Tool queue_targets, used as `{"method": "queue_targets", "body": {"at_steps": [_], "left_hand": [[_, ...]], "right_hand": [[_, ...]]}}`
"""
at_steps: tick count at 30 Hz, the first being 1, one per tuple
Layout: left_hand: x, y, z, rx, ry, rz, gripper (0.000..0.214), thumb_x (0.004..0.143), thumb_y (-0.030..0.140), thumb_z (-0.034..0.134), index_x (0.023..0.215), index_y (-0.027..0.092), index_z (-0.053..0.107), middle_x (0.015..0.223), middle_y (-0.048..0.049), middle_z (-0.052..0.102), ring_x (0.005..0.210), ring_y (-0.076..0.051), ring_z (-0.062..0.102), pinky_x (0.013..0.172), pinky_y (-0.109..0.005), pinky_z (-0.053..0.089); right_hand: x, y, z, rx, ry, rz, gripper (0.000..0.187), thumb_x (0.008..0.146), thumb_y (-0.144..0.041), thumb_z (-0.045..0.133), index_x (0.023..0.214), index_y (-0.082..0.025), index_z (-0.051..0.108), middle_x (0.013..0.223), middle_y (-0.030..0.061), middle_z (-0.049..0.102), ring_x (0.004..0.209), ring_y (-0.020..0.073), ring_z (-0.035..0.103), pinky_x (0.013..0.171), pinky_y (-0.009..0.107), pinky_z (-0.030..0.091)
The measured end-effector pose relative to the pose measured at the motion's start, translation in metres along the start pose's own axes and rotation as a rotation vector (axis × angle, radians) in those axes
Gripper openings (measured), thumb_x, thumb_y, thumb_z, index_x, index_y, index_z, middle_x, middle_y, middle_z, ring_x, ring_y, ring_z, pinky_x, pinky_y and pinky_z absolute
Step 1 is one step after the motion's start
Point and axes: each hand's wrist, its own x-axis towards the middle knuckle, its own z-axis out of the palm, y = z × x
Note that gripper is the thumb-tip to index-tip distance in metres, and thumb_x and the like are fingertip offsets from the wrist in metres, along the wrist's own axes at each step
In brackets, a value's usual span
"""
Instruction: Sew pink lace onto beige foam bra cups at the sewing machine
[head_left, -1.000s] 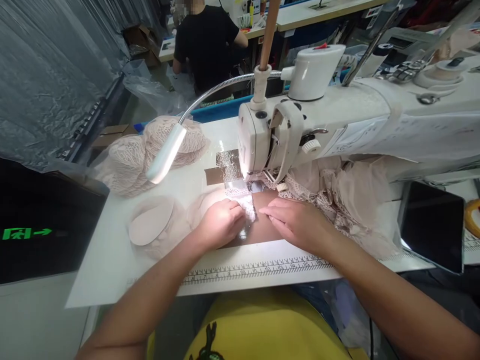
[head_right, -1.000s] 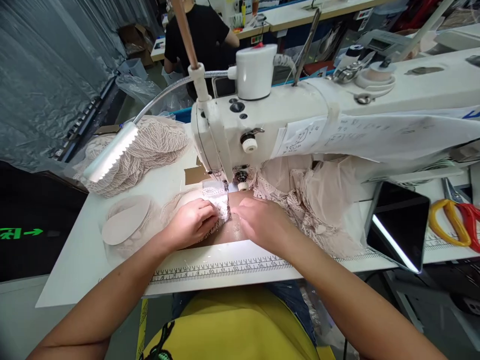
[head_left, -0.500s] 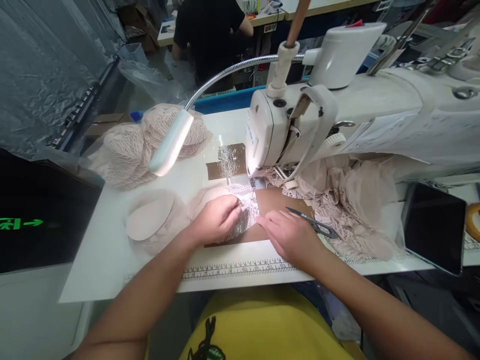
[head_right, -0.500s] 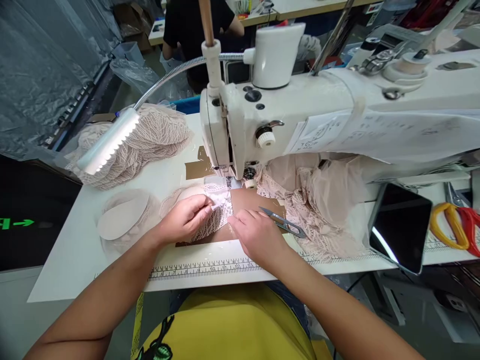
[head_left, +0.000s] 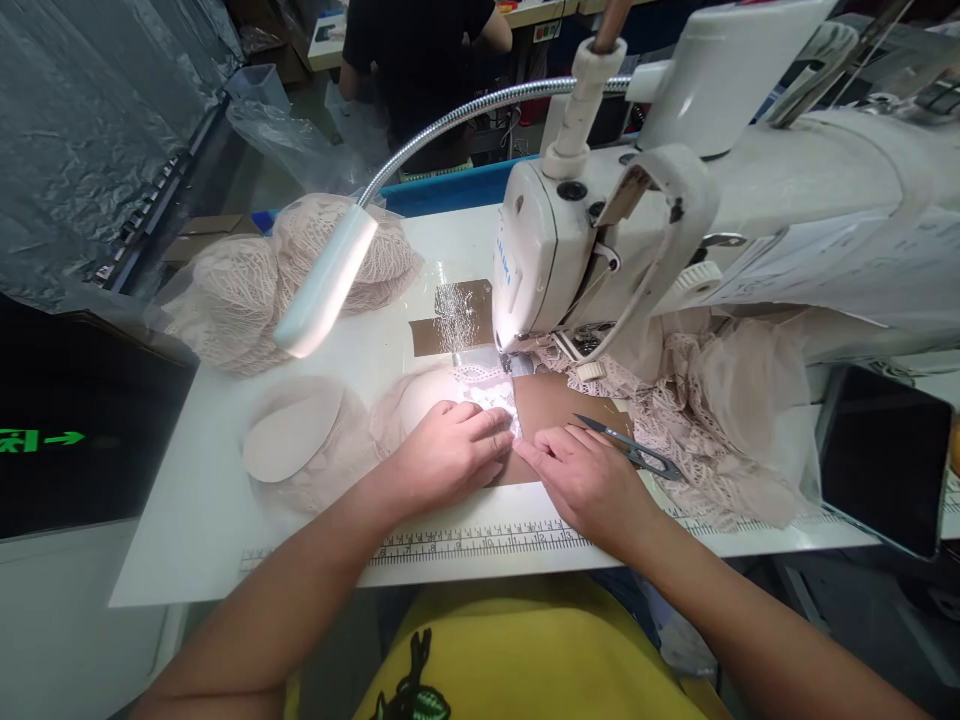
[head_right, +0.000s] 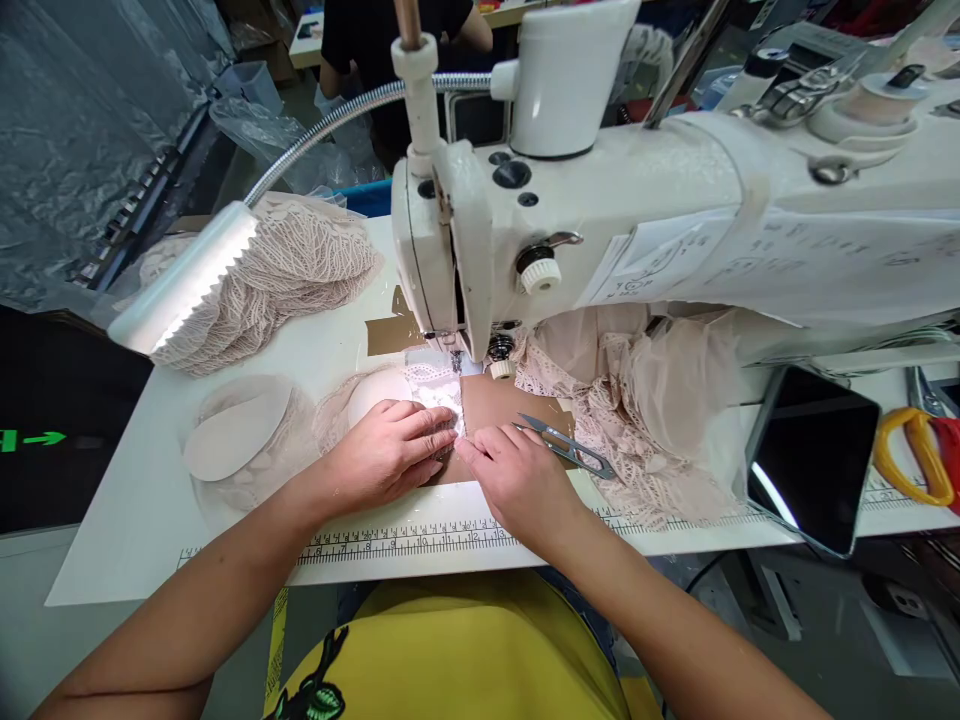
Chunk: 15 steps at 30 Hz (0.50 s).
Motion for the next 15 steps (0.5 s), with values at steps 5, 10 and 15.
{"method": "queue_targets", "body": {"at_steps": [5, 10, 15], "left_hand": [[-0.0001, 0.0027, 0.0017, 0.012, 0.001, -0.016, 0.033, 0.095, 0.029, 0.039, 0.119, 0.019, 0.06, 0.132, -0.0078, 0.055, 0.098, -0.022, 0.052, 0.083, -0.038, 0.041], [0.0005, 0.0049, 0.0021, 0.025, 0.02, -0.023, 0.033, 0.096, 0.028, 0.038, 0.118, 0.019, 0.061, 0.131, -0.0087, 0.056, 0.097, -0.022, 0.053, 0.081, -0.038, 0.042], [0.0009, 0.0046, -0.002, -0.021, 0.028, -0.025, 0.031, 0.096, 0.028, 0.039, 0.117, 0.019, 0.061, 0.125, -0.0081, 0.06, 0.097, -0.022, 0.055, 0.083, -0.039, 0.044]], "right_hand": [[-0.0017, 0.0025, -0.0027, 0.055, 0.004, 0.01, 0.031, 0.086, -0.008, 0.042, 0.106, -0.015, 0.065, 0.078, 0.0048, 0.059, 0.07, 0.0173, 0.045, 0.067, 0.03, 0.036], [-0.0007, 0.0071, -0.0013, 0.115, 0.066, 0.039, 0.033, 0.086, -0.004, 0.039, 0.108, -0.012, 0.063, 0.085, 0.0068, 0.062, 0.079, 0.0174, 0.051, 0.073, 0.028, 0.04], [0.005, 0.0068, 0.0019, 0.044, 0.004, 0.027, 0.034, 0.084, -0.003, 0.039, 0.105, -0.012, 0.065, 0.074, 0.0051, 0.057, 0.071, 0.0185, 0.046, 0.066, 0.029, 0.036]]}}
